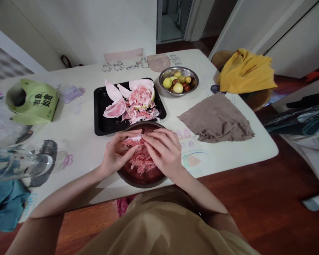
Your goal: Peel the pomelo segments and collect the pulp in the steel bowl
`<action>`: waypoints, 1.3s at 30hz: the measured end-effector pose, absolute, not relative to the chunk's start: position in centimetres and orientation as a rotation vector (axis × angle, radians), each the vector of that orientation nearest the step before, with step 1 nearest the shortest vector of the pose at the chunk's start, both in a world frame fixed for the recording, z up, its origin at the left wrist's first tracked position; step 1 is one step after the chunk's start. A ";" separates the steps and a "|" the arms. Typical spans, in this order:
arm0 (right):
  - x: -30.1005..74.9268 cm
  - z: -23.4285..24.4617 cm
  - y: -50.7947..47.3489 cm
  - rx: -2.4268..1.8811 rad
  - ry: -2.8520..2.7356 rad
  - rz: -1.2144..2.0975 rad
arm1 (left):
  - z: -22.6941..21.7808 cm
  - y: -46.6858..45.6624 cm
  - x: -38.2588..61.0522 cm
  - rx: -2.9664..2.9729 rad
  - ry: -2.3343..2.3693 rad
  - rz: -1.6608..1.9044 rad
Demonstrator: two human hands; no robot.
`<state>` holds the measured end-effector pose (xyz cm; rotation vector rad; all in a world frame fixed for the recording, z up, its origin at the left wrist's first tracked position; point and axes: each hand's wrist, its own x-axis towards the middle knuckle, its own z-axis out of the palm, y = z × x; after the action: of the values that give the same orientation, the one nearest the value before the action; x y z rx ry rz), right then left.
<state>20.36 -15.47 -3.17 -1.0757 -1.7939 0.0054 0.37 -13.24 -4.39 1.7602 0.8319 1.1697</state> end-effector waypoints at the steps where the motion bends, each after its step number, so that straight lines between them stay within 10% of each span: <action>1: 20.3 -3.1 -15.5 -1.053 -1.815 -0.008 | -4.4 -13.3 0.3 1.746 0.841 1.158; 39: 20.1 -3.5 -16.2 -0.900 -1.883 0.096 | -5.1 -13.3 -0.5 1.634 0.770 1.203</action>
<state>20.12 -16.21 -3.48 -0.9004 -1.8832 0.0961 -0.49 -13.29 -5.14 1.6343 0.7695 1.2030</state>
